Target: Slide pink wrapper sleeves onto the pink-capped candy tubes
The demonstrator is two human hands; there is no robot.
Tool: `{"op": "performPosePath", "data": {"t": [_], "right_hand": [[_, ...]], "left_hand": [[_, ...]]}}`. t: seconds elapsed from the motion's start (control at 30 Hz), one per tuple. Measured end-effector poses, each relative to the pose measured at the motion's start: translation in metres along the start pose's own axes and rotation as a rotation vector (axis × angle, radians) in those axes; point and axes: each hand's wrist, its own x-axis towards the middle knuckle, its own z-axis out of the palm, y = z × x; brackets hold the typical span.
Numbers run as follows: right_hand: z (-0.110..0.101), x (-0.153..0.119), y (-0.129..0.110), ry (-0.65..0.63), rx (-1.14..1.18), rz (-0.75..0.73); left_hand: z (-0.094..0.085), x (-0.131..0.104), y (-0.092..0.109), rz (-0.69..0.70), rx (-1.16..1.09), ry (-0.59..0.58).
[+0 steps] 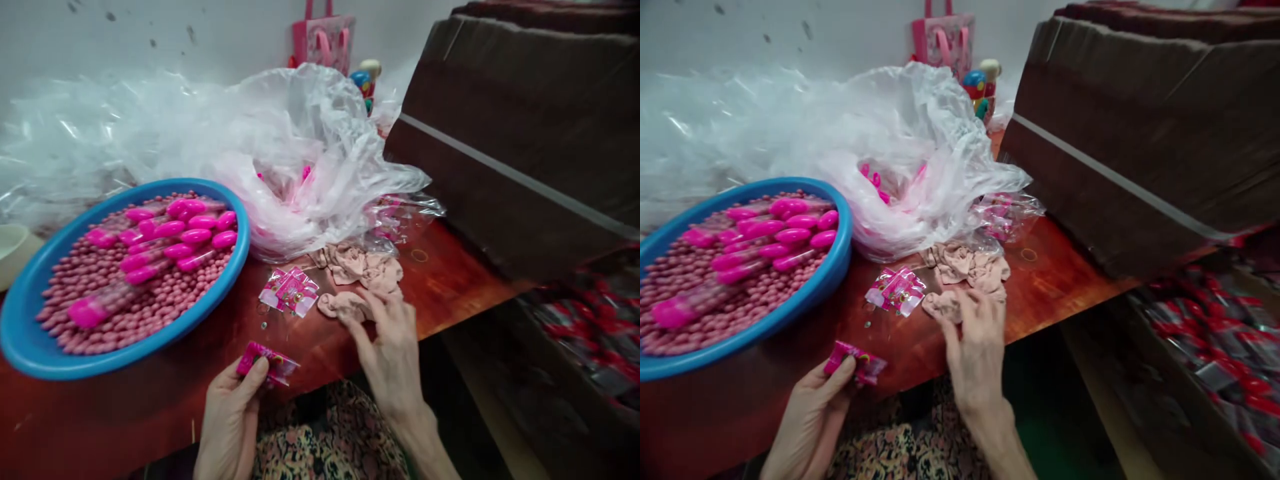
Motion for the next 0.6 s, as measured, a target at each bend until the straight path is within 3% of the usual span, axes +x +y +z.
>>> {"op": "performPosePath", "data": {"t": [0.13, 0.27, 0.37, 0.5, 0.57, 0.6], "right_hand": [[0.008, 0.019, 0.046, -0.002, -0.200, 0.009], [0.021, 0.028, 0.059, 0.012, -0.297, 0.025], [0.017, 0.029, 0.046, 0.030, -0.316, 0.044], [0.007, 0.016, 0.004, 0.026, -0.155, -0.032], [0.010, 0.006, -0.016, -0.175, 0.126, -0.147], [0.012, 0.002, -0.023, -0.217, 0.229, -0.163]], "left_hand": [[0.015, 0.008, 0.001, -0.055, -0.019, 0.017], [0.028, 0.017, 0.006, -0.066, -0.048, 0.043], [0.033, 0.021, 0.011, -0.059, -0.071, 0.037], [0.037, 0.024, 0.012, -0.027, -0.119, 0.048], [0.039, 0.022, 0.010, -0.016, -0.113, 0.021], [0.039, 0.021, 0.009, -0.005, -0.103, 0.011]]}}
